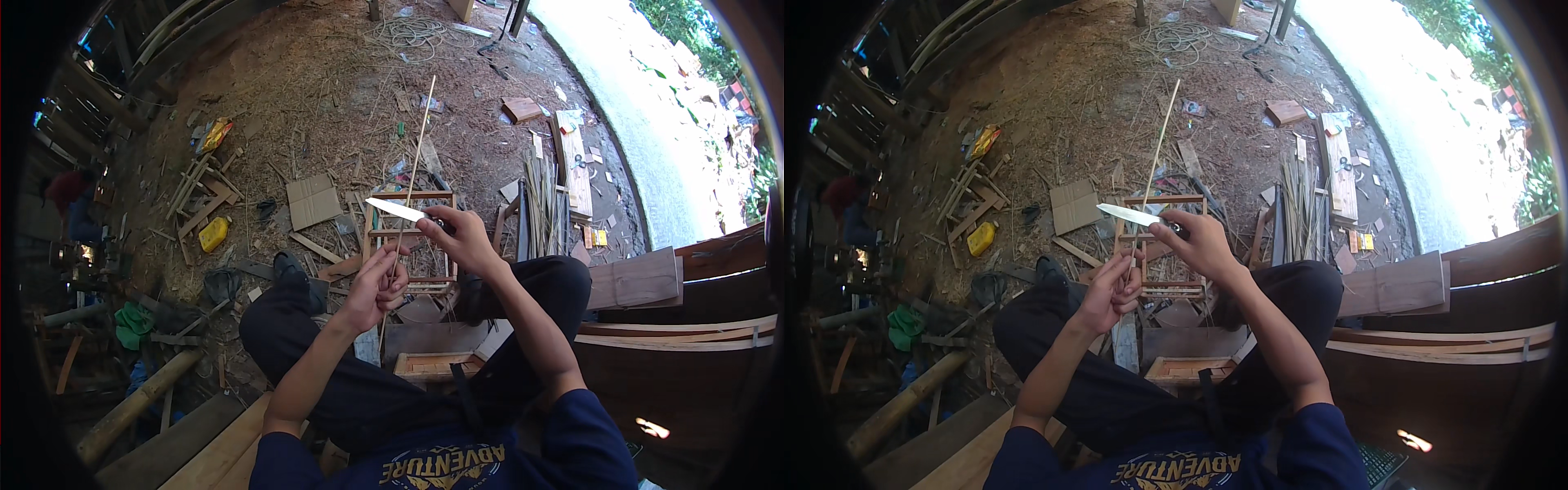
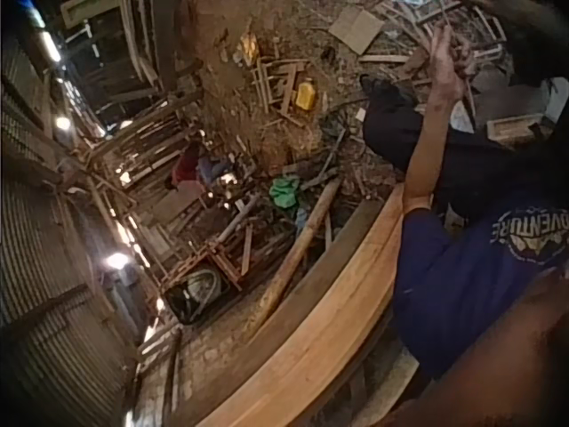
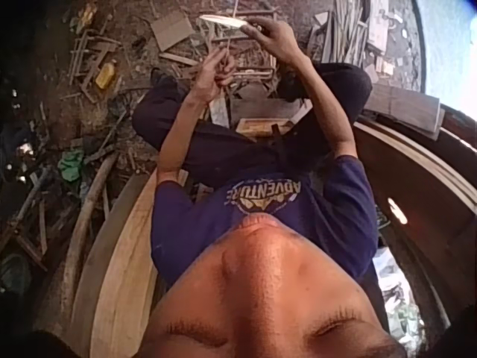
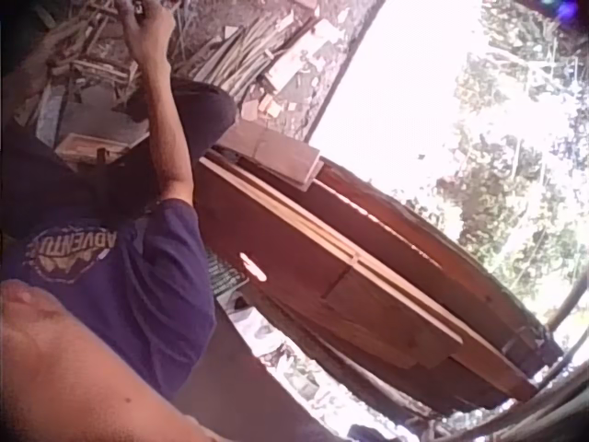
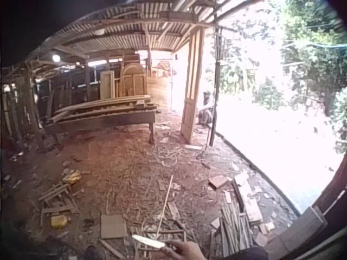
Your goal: The person uses a knife to shave a thin strip of wood and then inserts it into a small wooden lattice structure.
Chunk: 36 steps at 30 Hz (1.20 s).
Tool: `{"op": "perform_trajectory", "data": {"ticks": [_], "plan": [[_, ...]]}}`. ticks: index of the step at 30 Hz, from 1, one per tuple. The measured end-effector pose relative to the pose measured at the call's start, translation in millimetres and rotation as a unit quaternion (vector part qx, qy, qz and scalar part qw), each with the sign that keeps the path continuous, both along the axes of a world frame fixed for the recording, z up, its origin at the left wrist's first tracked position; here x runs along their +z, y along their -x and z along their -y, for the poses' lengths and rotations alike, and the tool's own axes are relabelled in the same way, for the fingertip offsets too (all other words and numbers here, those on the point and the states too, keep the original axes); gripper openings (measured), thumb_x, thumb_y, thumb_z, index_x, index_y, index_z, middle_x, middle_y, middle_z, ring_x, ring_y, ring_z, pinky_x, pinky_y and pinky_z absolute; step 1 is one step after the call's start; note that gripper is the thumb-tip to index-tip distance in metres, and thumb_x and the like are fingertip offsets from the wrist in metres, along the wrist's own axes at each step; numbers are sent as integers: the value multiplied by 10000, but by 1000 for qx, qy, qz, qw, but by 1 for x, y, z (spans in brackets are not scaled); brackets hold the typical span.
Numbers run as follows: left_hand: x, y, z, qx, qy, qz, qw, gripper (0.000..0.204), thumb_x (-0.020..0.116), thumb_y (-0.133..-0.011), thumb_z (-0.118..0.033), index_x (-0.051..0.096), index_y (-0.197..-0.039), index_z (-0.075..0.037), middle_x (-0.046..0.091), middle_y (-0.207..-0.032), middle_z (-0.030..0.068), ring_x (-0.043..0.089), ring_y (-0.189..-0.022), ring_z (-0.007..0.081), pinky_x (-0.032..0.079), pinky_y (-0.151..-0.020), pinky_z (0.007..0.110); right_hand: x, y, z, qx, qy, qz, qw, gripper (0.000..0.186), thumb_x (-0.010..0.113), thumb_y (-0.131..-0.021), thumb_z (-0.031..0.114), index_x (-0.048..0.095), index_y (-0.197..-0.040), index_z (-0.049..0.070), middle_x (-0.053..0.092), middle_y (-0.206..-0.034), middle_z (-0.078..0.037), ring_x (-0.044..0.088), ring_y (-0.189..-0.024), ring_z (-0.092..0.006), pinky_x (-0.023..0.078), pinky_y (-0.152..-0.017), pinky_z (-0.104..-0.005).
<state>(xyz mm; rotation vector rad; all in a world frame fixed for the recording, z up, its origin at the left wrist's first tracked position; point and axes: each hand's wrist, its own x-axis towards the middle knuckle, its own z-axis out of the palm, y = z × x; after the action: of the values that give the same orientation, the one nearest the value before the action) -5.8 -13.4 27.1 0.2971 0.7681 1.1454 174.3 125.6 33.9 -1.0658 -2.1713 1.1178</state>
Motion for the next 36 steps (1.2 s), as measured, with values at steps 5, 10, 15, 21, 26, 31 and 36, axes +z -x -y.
{"op": "perform_trajectory", "data": {"ticks": [5, 10, 15, 21, 26, 31, 36], "plan": [[0, 0, -1, 1, 9, 7, 1000, 241, 364, -1114, -269, 497, -1259, -129, 413, -695, -21, 265, -474, 40, 197, -415, 204, 2, 1, 5, 14, -37, 12, 999, 484, 678, -940, 480, 726, -1130, 37, 689, -714, -141, 699, -649, -267, 517, -624, -383], [-5, -1, -1, 12, 20, -4, 1000, 229, 379, -1111, -261, 502, -1259, -136, 425, -720, -23, 272, -509, 43, 211, -454, 203, 2, 5, 13, 80, -108, 10, 991, 400, 731, -915, 408, 720, -1078, 42, 680, -727, -165, 695, -639, -301, 518, -611, -383], [-4, -4, -5, 21, 20, -23, 999, 276, 397, -1110, -256, 499, -1340, -141, 490, -779, -4, 289, -543, 45, 247, -491, 200, -5, 3, 6, 67, -125, 45, 989, 413, 715, -923, 427, 720, -1073, 41, 685, -719, -165, 708, -665, -318, 524, -620, -401], [10, 1, -2, -9, -10, -60, 998, 442, 403, -1117, -296, 398, -1531, -141, 525, -821, 5, 323, -562, 38, 298, -496, 198, 0, -1, 0, -8, -87, 31, 996, 470, 677, -928, 501, 729, -1090, 63, 676, -664, -139, 700, -647, -322, 526, -638, -417], [-4, 3, -1, -11, -20, -74, 997, 437, 415, -1112, -262, 389, -1537, -163, 518, -855, 14, 327, -595, 35, 298, -520, 185, 1, 3, 9, 39, -105, 23, 993, 418, 710, -932, 419, 720, -1098, 36, 670, -688, -155, 696, -633, -292, 515, -608, -387], [4, -3, -3, -4, -21, -66, 998, 432, 429, -1106, -218, 398, -1520, -98, 561, -903, 33, 356, -631, 25, 330, -566, 179, -8, 3, 4, 27, -142, 20, 989, 406, 716, -929, 416, 722, -1095, 46, 679, -702, -151, 698, -646, -297, 515, -612, -390], [-6, 0, -1, -9, -63, -96, 993, 414, 477, -1084, -156, 423, -1486, -73, 609, -972, 65, 374, -621, 26, 344, -550, 177, -3, 1, 3, 12, -94, 41, 995, 443, 687, -937, 458, 726, -1098, 47, 684, -695, -147, 704, -662, -308, 525, -641, -406]]}}
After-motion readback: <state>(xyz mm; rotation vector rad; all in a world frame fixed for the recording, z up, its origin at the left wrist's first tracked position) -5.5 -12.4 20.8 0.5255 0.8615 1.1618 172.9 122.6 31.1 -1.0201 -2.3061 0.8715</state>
